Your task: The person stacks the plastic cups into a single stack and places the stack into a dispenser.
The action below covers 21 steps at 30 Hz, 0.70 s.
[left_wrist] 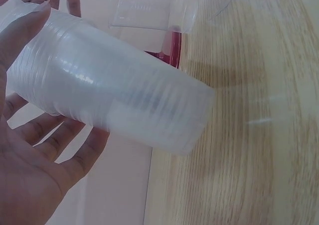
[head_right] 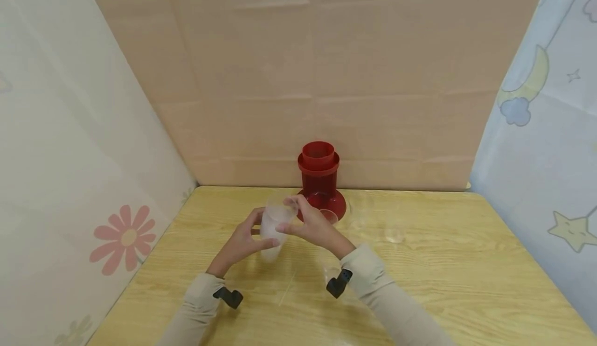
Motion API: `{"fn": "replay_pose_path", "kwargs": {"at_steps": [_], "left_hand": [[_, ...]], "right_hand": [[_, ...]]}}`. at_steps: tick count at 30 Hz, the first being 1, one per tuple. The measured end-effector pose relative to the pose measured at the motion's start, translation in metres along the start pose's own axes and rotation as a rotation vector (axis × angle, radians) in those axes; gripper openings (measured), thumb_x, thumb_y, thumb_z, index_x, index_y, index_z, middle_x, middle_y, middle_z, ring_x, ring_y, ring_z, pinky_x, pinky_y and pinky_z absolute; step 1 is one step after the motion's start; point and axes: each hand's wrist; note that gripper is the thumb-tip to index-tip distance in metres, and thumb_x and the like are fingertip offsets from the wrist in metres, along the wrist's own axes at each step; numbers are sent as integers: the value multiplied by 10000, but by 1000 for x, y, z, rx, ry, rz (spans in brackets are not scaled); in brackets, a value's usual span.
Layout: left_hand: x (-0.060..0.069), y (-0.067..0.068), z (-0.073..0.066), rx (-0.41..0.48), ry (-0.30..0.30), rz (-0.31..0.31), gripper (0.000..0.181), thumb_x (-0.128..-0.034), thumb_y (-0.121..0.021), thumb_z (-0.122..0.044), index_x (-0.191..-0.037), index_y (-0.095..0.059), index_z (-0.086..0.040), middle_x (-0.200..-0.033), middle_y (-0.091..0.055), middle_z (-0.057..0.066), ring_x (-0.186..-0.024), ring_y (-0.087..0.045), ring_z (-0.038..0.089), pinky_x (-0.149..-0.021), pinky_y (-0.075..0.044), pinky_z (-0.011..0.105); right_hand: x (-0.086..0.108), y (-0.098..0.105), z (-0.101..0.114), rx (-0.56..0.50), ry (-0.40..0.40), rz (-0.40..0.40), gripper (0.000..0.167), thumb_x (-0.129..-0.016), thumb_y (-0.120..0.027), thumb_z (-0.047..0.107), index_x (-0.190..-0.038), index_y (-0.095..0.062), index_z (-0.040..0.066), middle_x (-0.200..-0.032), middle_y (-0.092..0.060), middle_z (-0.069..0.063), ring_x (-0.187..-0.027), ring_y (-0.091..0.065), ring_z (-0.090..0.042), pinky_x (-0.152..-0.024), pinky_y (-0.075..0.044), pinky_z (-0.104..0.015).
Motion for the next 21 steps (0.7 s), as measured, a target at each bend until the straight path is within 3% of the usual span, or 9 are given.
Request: {"fn": "replay_pose_path", "kwargs": {"at_steps": [4,11,21], "left_hand": [[0,-1,2,-7,-1,-6,743,-841,-822,-302,-1462,-416,-259,-1324,-570,-2,-1180,-551,190,-964,-476,467],[-1,-1,2,-16,2,-12,753,-827,-833,-315,-1457,-423,-253,-1319,-577,-1,-1165,-555,178,-951,-481,456],[0,-1,1,9,-1,-9,754,-826,-833,-325,-1456,-426,-245,-1325,-573,16,-1163,-556,202,-963,-464,524]], "right_hand": [[0,-4,-3,-35,-13,19,662,-897,-759,326,-1383,-402,53,-1467,-478,-198,-1377,-423,-387,-1095,-324,-603],[2,-6,-7,-114,-16,60,634,-908,-754,264,-1380,-389,53,-1415,-509,-146,-1359,-458,-367,-1087,-369,-532],[3,-6,-7,-88,-25,46,645,-915,-749,231,-1403,-381,24,-1422,-486,-173,-1346,-468,-380,-1083,-373,-533]]}}
Point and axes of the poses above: each hand's wrist, its own x-axis away from the middle knuckle, its own y-axis out of the back of the hand, z = x × y
